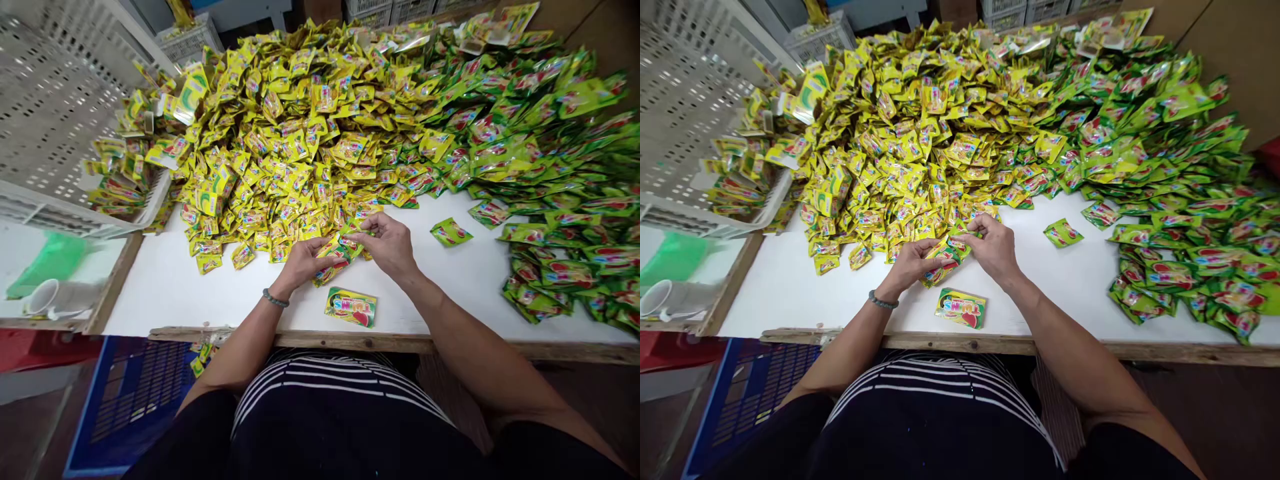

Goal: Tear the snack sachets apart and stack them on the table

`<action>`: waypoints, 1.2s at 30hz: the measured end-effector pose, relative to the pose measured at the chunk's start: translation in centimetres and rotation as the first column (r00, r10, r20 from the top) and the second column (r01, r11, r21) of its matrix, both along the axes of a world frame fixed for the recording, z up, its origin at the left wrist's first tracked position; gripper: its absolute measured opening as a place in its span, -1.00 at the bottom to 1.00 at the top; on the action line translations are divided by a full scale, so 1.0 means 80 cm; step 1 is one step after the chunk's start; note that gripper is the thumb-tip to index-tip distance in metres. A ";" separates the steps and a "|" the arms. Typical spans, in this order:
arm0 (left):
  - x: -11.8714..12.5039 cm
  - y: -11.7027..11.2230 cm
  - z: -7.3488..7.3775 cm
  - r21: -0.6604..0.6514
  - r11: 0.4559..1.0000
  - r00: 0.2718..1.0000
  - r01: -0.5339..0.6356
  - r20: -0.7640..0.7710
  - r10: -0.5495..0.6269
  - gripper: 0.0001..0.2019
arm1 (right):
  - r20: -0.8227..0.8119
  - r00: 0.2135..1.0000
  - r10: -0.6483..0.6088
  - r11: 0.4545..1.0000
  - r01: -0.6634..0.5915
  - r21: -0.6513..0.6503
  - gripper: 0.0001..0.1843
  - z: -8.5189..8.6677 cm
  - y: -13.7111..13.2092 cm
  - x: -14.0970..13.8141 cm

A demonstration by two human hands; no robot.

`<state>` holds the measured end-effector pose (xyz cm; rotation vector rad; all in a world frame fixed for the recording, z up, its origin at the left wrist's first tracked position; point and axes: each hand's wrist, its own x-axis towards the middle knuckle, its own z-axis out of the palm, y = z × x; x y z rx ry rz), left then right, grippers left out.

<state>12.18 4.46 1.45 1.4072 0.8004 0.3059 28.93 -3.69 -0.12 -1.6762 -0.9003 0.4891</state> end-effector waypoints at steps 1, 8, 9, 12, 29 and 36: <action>-0.001 0.000 0.001 -0.023 1.000 1.000 -0.006 0.012 0.006 -0.48 | 0.012 1.000 -0.006 1.000 0.005 0.012 -0.56 0.001 0.000 -0.002; -0.009 0.001 0.004 -0.302 0.953 0.995 -0.036 0.078 0.062 -0.53 | -0.051 0.990 0.131 0.988 -0.126 0.094 -0.55 -0.007 -0.001 -0.008; -0.008 0.000 0.004 -0.307 0.952 0.996 -0.013 0.084 0.040 -0.53 | -0.080 0.987 0.136 0.987 -0.129 0.096 -0.55 -0.010 -0.001 -0.007; -0.005 -0.003 0.004 -0.303 0.952 0.995 0.042 0.094 -0.013 -0.50 | -0.129 0.984 0.122 0.987 -0.106 0.124 -0.56 -0.014 0.001 -0.005; -0.009 -0.004 0.001 -0.476 0.876 0.994 0.076 0.100 -0.032 -0.41 | -0.167 0.937 0.306 0.952 -0.304 0.038 -0.54 -0.009 -0.006 0.003; -0.006 -0.005 -0.004 -0.077 0.990 0.990 0.118 0.092 -0.110 -0.54 | 0.103 0.916 0.387 0.922 -0.387 -0.021 -0.65 0.001 -0.013 0.020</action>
